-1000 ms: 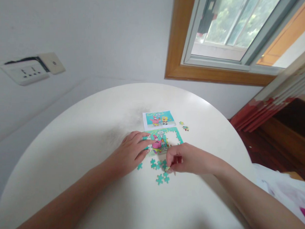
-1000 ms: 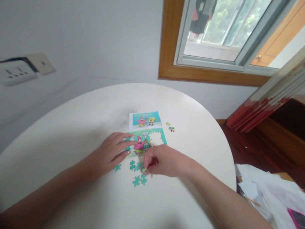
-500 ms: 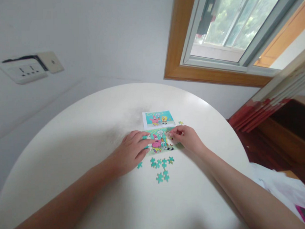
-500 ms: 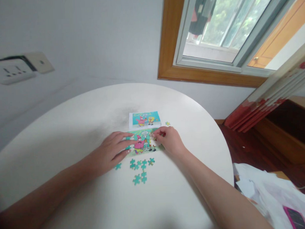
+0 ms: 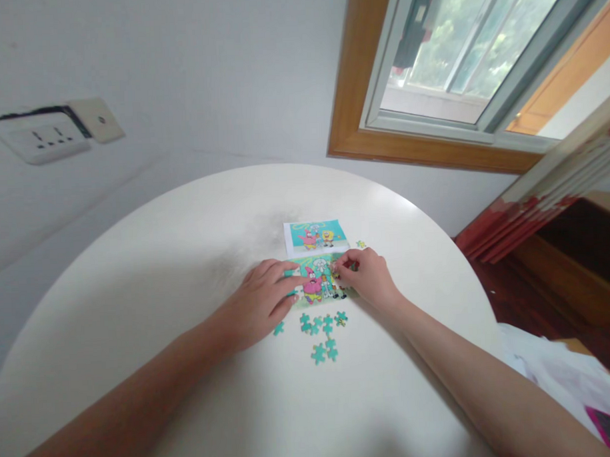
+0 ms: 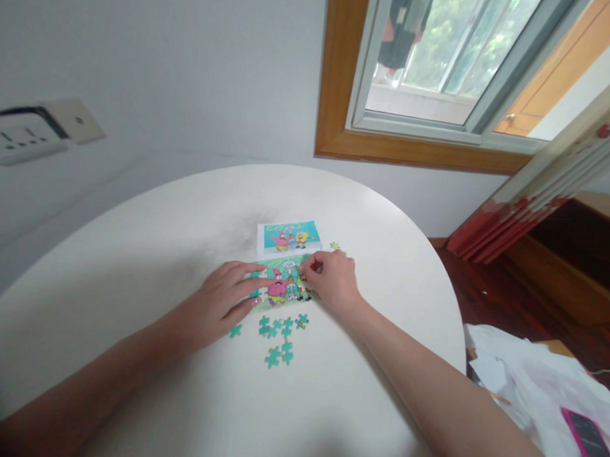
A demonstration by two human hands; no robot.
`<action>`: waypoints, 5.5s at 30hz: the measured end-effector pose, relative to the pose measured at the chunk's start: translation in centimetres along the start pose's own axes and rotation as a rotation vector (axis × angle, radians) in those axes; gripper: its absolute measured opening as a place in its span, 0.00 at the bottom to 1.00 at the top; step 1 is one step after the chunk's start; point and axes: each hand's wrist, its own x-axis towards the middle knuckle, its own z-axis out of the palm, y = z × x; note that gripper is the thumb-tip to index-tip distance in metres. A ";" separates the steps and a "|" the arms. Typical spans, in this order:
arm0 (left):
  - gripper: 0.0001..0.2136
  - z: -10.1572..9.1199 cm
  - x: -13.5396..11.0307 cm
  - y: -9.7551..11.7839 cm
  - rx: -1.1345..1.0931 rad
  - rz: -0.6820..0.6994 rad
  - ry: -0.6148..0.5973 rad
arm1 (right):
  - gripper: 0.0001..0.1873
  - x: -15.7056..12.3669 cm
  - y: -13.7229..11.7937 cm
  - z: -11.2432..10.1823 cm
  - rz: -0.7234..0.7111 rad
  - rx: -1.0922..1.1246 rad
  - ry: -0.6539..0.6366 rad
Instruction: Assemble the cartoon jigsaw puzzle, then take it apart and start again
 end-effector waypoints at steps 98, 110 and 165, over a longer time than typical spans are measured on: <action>0.14 -1.1 0.8 -0.9 0.056 -0.123 0.227 | 0.14 4.1 6.3 -1.3 0.022 0.176 0.232; 0.11 -0.7 0.6 -0.7 0.024 -0.059 0.239 | 0.10 0.7 2.6 -2.2 -0.024 0.542 0.066; 0.11 -0.4 0.5 -0.7 -0.006 -0.062 0.211 | 0.13 0.1 2.4 -3.3 -0.453 -0.168 -0.080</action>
